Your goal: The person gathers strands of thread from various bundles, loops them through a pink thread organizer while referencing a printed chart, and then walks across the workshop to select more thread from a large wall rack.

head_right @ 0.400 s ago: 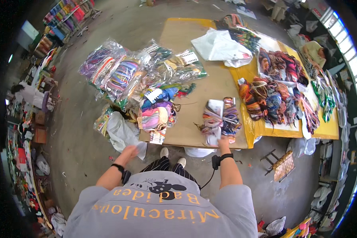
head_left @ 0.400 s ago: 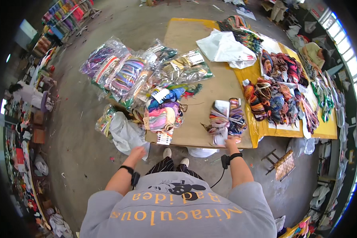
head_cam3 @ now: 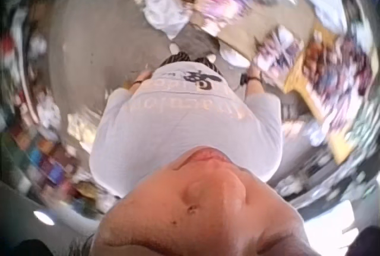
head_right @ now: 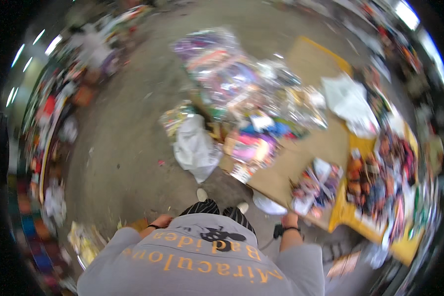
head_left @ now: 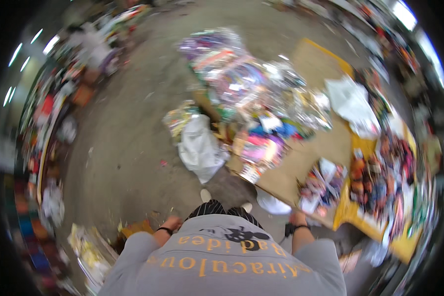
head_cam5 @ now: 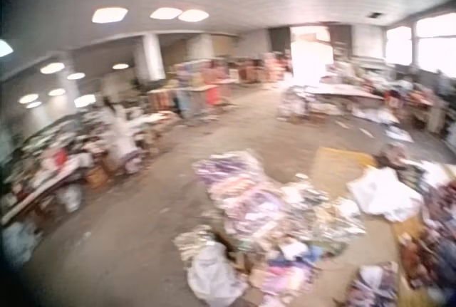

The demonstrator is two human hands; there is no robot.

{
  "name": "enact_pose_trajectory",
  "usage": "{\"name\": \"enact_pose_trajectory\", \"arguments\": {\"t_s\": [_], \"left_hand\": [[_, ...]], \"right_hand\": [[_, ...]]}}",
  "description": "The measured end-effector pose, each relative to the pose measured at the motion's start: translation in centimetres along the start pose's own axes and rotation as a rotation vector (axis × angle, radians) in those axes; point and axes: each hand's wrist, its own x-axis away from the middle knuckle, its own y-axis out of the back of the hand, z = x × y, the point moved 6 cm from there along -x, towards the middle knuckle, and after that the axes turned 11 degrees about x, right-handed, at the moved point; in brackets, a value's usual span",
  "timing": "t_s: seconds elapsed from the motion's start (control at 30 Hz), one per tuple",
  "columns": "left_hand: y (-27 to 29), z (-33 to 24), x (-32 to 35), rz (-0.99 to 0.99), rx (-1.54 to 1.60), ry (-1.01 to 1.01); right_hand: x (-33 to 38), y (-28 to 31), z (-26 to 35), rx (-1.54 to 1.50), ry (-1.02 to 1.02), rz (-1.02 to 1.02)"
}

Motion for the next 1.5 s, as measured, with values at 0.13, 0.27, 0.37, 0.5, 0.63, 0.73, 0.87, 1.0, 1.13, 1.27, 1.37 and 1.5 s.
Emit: {"name": "enact_pose_trajectory", "arguments": {"t_s": [0.13,0.27,0.37,0.5,0.63,0.73,0.87,1.0,1.13,1.27,1.37,1.5], "left_hand": [[-3.4,-4.8,-3.6,-0.007,-0.393,-0.109],[-1.4,-10.9,-5.8,0.075,-0.218,-0.541],[3.4,-17.5,-2.6,-0.030,-0.293,-0.633],[15.4,-17.1,0.5,-0.287,-0.021,-0.821],[28.1,-3.5,2.4,-0.554,0.470,-0.402],[33.7,12.7,5.6,-0.892,-0.040,-0.181],[31.3,27.4,12.5,-0.898,-0.265,0.201],[25.5,33.2,17.3,-0.684,0.194,0.457],[27.0,29.4,15.5,-0.666,0.506,0.472],[34.4,21.7,10.3,-0.841,0.795,0.312],[43.8,15.9,6.4,-0.968,1.006,0.108],[52.8,13.8,4.8,-1.011,1.093,0.058]], "right_hand": [[0.5,4.1,4.5,0.036,0.187,-0.049],[-7.9,5.3,7.9,-0.475,0.103,0.120],[-13.4,13.4,15.8,-0.627,0.101,0.197],[-22.9,24.7,26.7,-0.561,0.346,0.126],[-30.7,34.8,37.7,0.018,0.935,-0.487],[-31.6,44.2,49.0,-1.269,0.248,0.401],[-33.9,51.0,60.6,-0.960,0.509,0.474],[-37.6,54.8,67.8,-0.632,0.531,0.523],[-50.2,55.5,74.7,0.413,1.302,0.014],[-56.1,64.9,84.0,-0.025,0.754,0.331],[-63.9,71.1,93.1,0.414,0.995,0.169],[-63.8,81.2,107.9,-0.441,0.902,0.266]]}}
